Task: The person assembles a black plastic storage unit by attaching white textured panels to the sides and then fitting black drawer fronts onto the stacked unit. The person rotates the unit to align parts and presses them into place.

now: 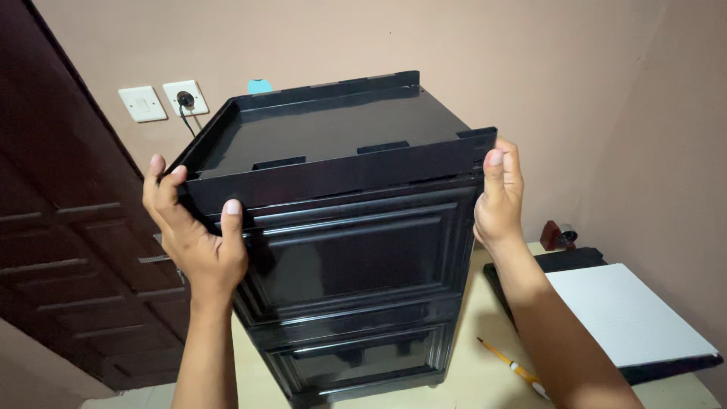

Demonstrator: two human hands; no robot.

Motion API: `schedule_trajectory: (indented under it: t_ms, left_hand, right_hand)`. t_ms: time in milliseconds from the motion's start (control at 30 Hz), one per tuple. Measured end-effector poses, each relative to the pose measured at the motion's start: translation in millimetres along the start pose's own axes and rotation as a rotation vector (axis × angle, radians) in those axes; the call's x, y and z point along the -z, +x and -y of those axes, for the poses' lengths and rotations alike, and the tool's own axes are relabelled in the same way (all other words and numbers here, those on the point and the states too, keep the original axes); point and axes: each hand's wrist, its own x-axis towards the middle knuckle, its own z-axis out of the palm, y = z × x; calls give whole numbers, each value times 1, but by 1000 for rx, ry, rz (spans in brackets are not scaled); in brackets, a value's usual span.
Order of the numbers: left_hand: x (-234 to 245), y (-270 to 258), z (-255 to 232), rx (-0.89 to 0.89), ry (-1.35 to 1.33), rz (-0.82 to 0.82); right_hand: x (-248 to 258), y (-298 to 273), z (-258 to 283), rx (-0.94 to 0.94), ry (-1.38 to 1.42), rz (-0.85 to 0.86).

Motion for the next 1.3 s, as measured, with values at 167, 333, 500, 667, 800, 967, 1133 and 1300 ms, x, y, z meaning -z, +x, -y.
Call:
schedule_trajectory:
  t_ms: [167, 333, 500, 667, 800, 967, 1133, 1300]
  left_hand:
    - [-1, 0, 0, -18, 7, -8]
    - [-1, 1, 2, -31, 10, 0]
    - [-1, 0, 2, -26, 1, 2]
    - [0, 1, 1, -25, 18, 12]
    - [-1, 1, 0, -22, 13, 4]
    - [-1, 2, 1, -30, 27, 1]
    - [-1, 2, 4, -48, 69, 12]
    - [-1, 1, 4, -37, 49, 1]
  right_hand:
    - [1, 0, 0, -9, -3, 6]
    - [3, -1, 0, 12, -50, 4]
    - [3, -2, 0, 4, -44, -2]
    - [3, -2, 1, 6, -54, -2]
    - [2, -3, 1, 5, -31, -1]
    - [2, -3, 0, 13, -19, 1]
    - [5, -4, 0, 5, -56, 16]
    - [4, -5, -1, 27, -23, 13]
